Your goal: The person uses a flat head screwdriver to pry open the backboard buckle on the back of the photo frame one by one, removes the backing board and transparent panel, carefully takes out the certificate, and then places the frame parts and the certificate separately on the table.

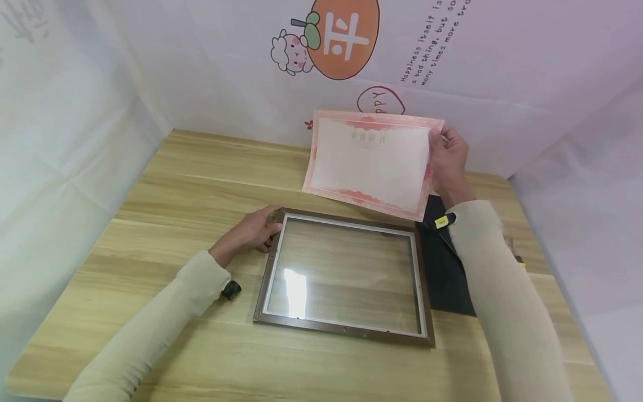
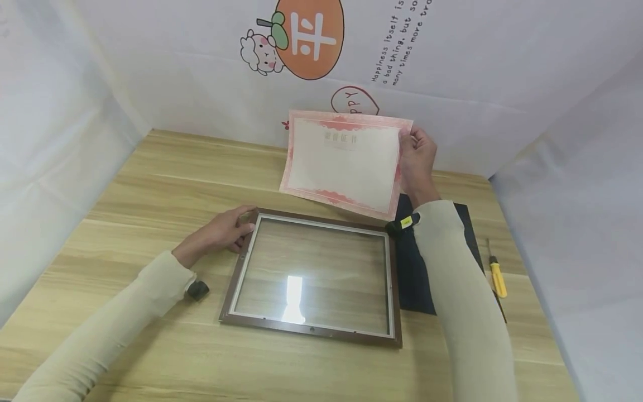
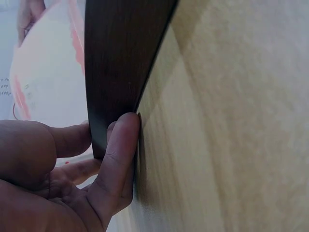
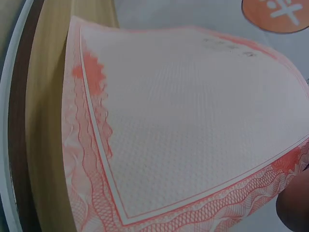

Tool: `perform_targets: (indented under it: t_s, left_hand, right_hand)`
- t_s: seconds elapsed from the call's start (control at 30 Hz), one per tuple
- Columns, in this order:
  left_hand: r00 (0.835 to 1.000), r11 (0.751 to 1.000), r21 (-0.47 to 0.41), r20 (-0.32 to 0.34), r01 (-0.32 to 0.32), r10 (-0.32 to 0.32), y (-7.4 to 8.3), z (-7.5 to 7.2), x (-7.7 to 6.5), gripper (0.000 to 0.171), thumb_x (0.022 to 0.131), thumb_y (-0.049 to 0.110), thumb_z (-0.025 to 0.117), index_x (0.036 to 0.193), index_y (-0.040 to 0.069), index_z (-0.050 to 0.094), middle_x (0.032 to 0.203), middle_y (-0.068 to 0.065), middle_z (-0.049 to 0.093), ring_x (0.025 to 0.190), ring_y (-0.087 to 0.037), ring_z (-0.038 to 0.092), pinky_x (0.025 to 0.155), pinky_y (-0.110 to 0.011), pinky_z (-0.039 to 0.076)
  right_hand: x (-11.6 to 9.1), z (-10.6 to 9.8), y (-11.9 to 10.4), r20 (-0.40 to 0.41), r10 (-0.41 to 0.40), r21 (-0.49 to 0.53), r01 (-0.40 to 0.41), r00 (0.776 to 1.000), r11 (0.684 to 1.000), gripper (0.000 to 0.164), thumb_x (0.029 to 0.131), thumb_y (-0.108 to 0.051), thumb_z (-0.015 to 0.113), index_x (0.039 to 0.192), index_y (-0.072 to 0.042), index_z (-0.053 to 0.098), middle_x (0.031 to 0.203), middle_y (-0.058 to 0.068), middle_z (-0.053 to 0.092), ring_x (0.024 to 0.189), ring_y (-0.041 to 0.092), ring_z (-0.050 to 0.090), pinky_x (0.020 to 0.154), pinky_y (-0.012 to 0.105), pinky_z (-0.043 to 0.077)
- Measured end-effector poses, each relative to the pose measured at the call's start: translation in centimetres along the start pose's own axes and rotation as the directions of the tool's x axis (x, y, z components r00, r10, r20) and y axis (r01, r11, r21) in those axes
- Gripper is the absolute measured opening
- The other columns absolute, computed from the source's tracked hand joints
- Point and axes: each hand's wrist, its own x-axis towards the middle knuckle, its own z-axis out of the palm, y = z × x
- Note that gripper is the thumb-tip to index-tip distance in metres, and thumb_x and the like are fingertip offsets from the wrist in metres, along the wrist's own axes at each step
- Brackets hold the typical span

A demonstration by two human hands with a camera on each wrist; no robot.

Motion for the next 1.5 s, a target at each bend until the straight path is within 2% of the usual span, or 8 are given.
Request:
perform_targets:
  t_s: [0.17, 0.5, 0.73, 0.83, 0.97, 1.23, 1.4, 1.5]
  left_hand:
    - [1.000, 1.000, 0.007, 0.009, -0.006, 0.006, 0.1, -0.1, -0.1, 0.059, 0.105, 0.018, 0.047, 0.158, 0.016, 0.020, 0.087, -0.013, 0.066, 0.073, -0.019, 0.067, 0.063, -0.030, 0.061]
    - [1.000, 1.000, 0.023, 0.008, 0.002, -0.002, -0.1, -0.3, 0.1, 0.059, 0.105, 0.019, 0.046, 0.158, 0.017, 0.020, 0.098, -0.017, 0.065, 0.080, -0.022, 0.068, 0.064, -0.029, 0.061]
    - [1.000, 1.000, 0.028, 0.005, -0.006, 0.006, 0.0, -0.1, 0.1, 0.059, 0.106, 0.019, 0.045, 0.158, 0.017, 0.018, 0.097, -0.016, 0.066, 0.080, -0.021, 0.069, 0.064, -0.029, 0.061]
    - [1.000, 0.999, 0.043, 0.008, -0.020, 0.020, 0.0, -0.1, 0.0, 0.059, 0.106, 0.019, 0.045, 0.158, 0.016, 0.018, 0.095, -0.016, 0.066, 0.079, -0.021, 0.069, 0.064, -0.029, 0.061]
    - [0.999, 0.997, 0.062, 0.009, -0.048, 0.047, -0.1, 0.0, -0.1, 0.059, 0.106, 0.018, 0.045, 0.158, 0.013, 0.017, 0.094, -0.016, 0.065, 0.078, -0.021, 0.069, 0.064, -0.029, 0.061]
    - [0.998, 0.995, 0.073, 0.008, -0.062, 0.062, -0.3, 0.0, 0.0, 0.059, 0.106, 0.018, 0.045, 0.158, 0.013, 0.018, 0.089, -0.015, 0.063, 0.076, -0.020, 0.067, 0.064, -0.029, 0.061]
    - [0.998, 0.995, 0.072, 0.007, -0.066, 0.065, -0.3, 0.1, 0.0, 0.058, 0.106, 0.018, 0.045, 0.158, 0.014, 0.019, 0.092, -0.016, 0.064, 0.077, -0.020, 0.068, 0.064, -0.029, 0.061]
    - [0.998, 0.996, 0.066, 0.008, -0.068, 0.067, -0.3, 0.0, 0.0, 0.058, 0.106, 0.018, 0.045, 0.157, 0.014, 0.019, 0.096, -0.017, 0.066, 0.078, -0.021, 0.069, 0.064, -0.030, 0.061]
  right_hand:
    - [0.6, -0.5, 1.9, 0.019, 0.065, -0.118, -0.062, 0.998, 0.991, 0.032, 0.098, -0.031, 0.058, 0.122, -0.012, 0.061, 0.097, -0.002, 0.071, 0.081, 0.009, 0.066, 0.065, 0.017, 0.053]
    - [1.3, -0.3, 4.5, 0.000, 0.037, -0.256, -0.036, 0.999, 0.966, 0.035, 0.100, -0.039, 0.053, 0.126, -0.016, 0.059, 0.095, -0.005, 0.068, 0.079, 0.008, 0.063, 0.062, 0.016, 0.049]
    - [1.6, -0.2, 5.2, -0.025, 0.083, -0.399, -0.086, 0.996, 0.913, 0.038, 0.102, -0.044, 0.047, 0.130, -0.021, 0.056, 0.105, -0.004, 0.067, 0.087, 0.008, 0.063, 0.071, 0.019, 0.049]
    - [1.5, -0.4, 5.4, -0.022, 0.105, -0.426, -0.104, 0.994, 0.899, 0.040, 0.102, -0.046, 0.045, 0.132, -0.022, 0.055, 0.111, -0.003, 0.065, 0.092, 0.007, 0.063, 0.078, 0.021, 0.048]
    - [1.4, -0.7, 5.8, -0.003, 0.129, -0.439, -0.117, 0.992, 0.891, 0.042, 0.101, -0.047, 0.046, 0.131, -0.019, 0.056, 0.108, -0.005, 0.063, 0.093, 0.008, 0.059, 0.080, 0.022, 0.048]
    - [0.8, -1.5, 7.4, 0.052, 0.099, -0.441, -0.066, 0.994, 0.895, 0.042, 0.100, -0.038, 0.055, 0.128, -0.007, 0.057, 0.090, -0.010, 0.061, 0.079, 0.006, 0.055, 0.065, 0.016, 0.048]
    - [0.5, -2.1, 8.6, 0.085, 0.099, -0.436, -0.052, 0.991, 0.898, 0.043, 0.098, -0.032, 0.060, 0.128, -0.001, 0.057, 0.086, -0.011, 0.063, 0.080, 0.005, 0.058, 0.067, 0.014, 0.049]
    - [0.3, -2.4, 9.1, 0.100, 0.155, -0.465, -0.092, 0.983, 0.880, 0.044, 0.098, -0.033, 0.061, 0.128, -0.002, 0.056, 0.090, -0.011, 0.064, 0.083, 0.004, 0.060, 0.071, 0.014, 0.051]
